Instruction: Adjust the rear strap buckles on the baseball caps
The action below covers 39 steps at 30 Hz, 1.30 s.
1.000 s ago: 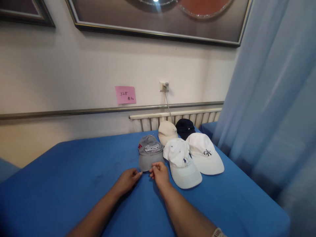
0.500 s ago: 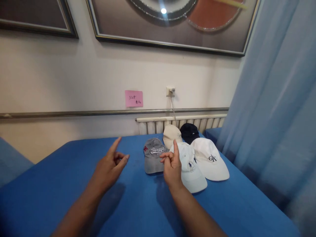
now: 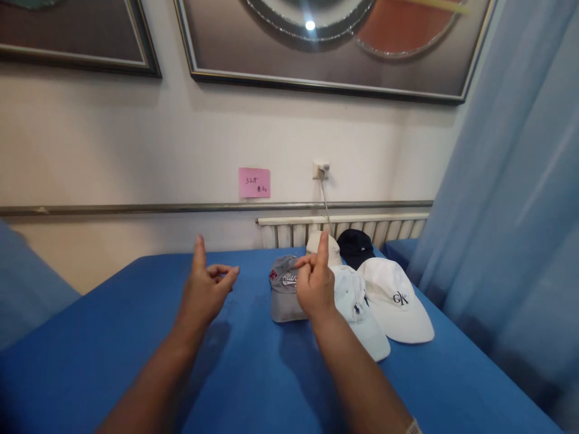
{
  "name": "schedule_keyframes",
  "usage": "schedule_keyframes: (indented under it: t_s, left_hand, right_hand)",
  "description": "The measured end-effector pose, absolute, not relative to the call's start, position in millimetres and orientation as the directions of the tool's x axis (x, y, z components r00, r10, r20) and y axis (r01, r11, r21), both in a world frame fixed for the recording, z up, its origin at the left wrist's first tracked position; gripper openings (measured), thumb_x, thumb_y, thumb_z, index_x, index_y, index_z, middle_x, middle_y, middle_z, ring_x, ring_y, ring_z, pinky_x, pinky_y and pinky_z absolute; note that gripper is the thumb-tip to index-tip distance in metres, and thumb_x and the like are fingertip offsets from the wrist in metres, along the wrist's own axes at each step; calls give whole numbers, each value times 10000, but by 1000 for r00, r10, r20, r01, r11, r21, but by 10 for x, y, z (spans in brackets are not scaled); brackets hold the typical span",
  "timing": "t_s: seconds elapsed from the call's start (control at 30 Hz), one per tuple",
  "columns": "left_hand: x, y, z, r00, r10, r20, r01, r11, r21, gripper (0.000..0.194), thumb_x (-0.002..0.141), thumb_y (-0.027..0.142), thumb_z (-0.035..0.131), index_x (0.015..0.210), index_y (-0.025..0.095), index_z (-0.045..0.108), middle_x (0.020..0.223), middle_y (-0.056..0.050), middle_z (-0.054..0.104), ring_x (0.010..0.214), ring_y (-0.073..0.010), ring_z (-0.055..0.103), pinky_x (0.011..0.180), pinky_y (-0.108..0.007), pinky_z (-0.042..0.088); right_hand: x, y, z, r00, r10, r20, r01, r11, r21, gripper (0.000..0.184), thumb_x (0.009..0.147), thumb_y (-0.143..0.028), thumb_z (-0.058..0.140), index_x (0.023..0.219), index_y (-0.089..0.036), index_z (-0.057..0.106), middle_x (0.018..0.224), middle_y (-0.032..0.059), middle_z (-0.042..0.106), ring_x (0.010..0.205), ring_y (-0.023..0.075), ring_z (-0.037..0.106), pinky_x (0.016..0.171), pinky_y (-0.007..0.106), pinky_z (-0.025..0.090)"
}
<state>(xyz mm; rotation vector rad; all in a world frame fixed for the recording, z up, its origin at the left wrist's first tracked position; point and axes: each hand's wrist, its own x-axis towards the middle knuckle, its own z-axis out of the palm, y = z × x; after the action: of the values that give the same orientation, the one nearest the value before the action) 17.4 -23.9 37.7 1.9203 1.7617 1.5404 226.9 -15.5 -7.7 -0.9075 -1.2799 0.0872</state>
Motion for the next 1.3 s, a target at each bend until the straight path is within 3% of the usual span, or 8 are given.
schedule_keyframes:
  t_s: [0.07,0.17,0.6,1.1,1.3]
  left_hand:
    - [127,-137,391,-253,826,504,670,-226,707,995,804,307,660,1574,205,38,737,30,685,567,-135,620,569,-238,471]
    - [109,-132,374,-289,786,546,683,-230,693,1013,796,329,675,1576,218,39,749,24,692,575,-143,617,597,-260,478]
    - [134,-222,367,-250,796,551,694,-250,675,1009,793,359,677,1577,237,53,753,22,701,564,-144,609,596,-271,484]
    - [132,-236,377,-218,845,489,687,-223,692,965,805,379,652,1572,265,78,787,15,716,600,-161,653,605,-280,488]
    - [145,-235,362,-186,859,477,692,-230,684,976,813,390,640,1574,214,55,789,2,717,600,-174,655,617,-290,481]
  right_hand:
    - [2316,-24,-91,401,633,662,415,519,-747,884,795,-77,435,1574,-246,53,701,-56,663,581,149,610,625,276,527]
    - [2339,37,-113,431,683,590,403,440,-803,888,777,-96,435,1575,-224,66,694,-61,684,577,154,617,638,271,514]
    - [2334,-17,-132,437,658,613,410,461,-787,885,755,-106,419,1573,-195,95,673,-68,675,638,159,650,777,303,519]
    - [2288,10,-196,401,676,618,397,479,-783,840,773,-118,412,1566,-208,147,670,-67,664,629,154,627,691,265,505]
    - [2270,5,-210,384,700,602,373,479,-795,844,768,-115,413,1565,-205,151,677,-57,659,625,159,620,679,269,500]
